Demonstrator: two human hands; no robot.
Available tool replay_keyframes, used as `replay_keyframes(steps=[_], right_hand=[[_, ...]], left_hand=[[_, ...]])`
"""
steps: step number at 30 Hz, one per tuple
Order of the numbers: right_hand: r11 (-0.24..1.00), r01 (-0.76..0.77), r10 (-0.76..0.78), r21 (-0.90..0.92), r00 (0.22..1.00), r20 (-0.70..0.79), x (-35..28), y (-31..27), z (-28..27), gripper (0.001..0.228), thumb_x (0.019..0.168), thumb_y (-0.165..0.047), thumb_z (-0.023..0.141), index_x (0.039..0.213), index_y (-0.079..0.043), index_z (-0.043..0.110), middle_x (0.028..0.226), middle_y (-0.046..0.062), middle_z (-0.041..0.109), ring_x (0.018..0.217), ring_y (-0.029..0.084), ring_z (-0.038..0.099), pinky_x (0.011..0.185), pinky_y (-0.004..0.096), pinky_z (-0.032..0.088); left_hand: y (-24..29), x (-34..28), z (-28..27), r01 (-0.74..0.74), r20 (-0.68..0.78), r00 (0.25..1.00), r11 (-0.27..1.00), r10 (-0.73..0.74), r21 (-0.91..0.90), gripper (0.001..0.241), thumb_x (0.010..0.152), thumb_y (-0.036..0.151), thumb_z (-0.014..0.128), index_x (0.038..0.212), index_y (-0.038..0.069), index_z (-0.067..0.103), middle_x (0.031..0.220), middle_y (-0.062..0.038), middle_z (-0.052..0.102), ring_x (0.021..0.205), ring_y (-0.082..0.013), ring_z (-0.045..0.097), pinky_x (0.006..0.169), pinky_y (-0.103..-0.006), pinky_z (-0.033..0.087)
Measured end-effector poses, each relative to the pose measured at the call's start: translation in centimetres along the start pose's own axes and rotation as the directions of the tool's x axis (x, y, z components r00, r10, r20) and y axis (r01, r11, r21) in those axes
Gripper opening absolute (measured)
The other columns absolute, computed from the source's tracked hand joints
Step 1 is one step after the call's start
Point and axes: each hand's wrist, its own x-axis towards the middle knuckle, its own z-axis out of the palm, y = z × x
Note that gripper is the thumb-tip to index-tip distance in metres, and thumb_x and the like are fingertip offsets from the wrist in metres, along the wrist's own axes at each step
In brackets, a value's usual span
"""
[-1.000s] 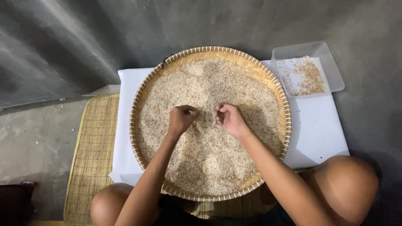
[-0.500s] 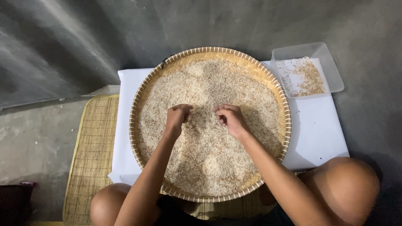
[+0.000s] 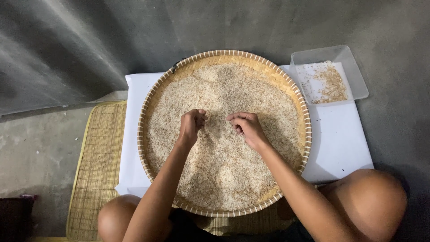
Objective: The person sorts through a tray of rice by hand, shifting the grains with both hands and picking out debris, then placing the debris into a separate container.
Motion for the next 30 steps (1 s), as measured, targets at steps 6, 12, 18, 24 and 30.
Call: replay_keyframes(steps=[6,12,18,24,30], right_hand=[[1.000,0.001,-0.001,-0.017,1.000,-0.024,0.0,-0.1,-0.5,0.022,0.073,-0.006,0.068,0.092,-0.001,0.077,0.053,0.007,0.056,0.044,0.008,0.045,0.040,0.019,0.029],[0.999,0.003,-0.004,-0.037,1.000,-0.025,1.1,1.4,-1.4,0.024,0.073,-0.006,0.065,0.093,-0.002,0.077,0.053,0.007,0.054,0.044,0.009,0.044,0.041,0.019,0.029],[1.000,-0.004,0.002,-0.031,0.999,-0.051,0.6,0.4,-1.4,0.025,0.072,-0.006,0.065,0.093,-0.002,0.078,0.054,0.008,0.055,0.045,0.009,0.044,0.042,0.019,0.029],[0.951,0.111,-0.128,-0.289,0.991,-0.040,-1.0,-1.3,-1.3,0.025,0.074,-0.003,0.065,0.092,-0.006,0.082,0.059,0.008,0.062,0.056,0.009,0.049,0.048,0.021,0.035],[0.700,0.039,-0.106,-0.713,0.993,-0.049,1.1,1.2,-1.4,0.025,0.081,-0.025,0.070,0.102,-0.025,0.082,0.089,0.006,0.079,0.092,0.027,0.075,0.077,0.037,0.060]], left_hand=[[-2.1,1.4,1.7,-0.215,-0.003,0.955,0.696,0.298,0.685,0.016,0.081,0.029,0.076,0.093,0.020,0.084,0.066,-0.005,0.071,0.069,-0.0275,0.072,0.064,-0.0361,0.054],[-1.9,-0.5,3.7,-0.259,0.077,0.942,0.564,0.326,0.784,0.013,0.081,0.026,0.075,0.092,0.020,0.082,0.062,-0.003,0.071,0.068,-0.0280,0.072,0.070,-0.0408,0.058],[1.1,0.2,3.6,0.113,0.050,0.993,0.990,-0.109,-0.084,0.018,0.084,0.020,0.057,0.096,0.008,0.062,0.076,-0.004,0.061,0.065,-0.0150,0.055,0.059,-0.0266,0.040],[-0.3,-0.1,3.0,-0.159,0.064,0.984,0.648,0.168,0.745,0.018,0.081,0.032,0.075,0.092,0.021,0.083,0.076,-0.007,0.077,0.083,-0.0363,0.075,0.075,-0.0406,0.058],[-3.9,1.6,2.5,-0.310,0.215,0.942,0.428,0.256,0.849,0.019,0.080,0.039,0.083,0.095,0.028,0.083,0.079,-0.002,0.078,0.079,-0.0305,0.076,0.075,-0.0439,0.062]])
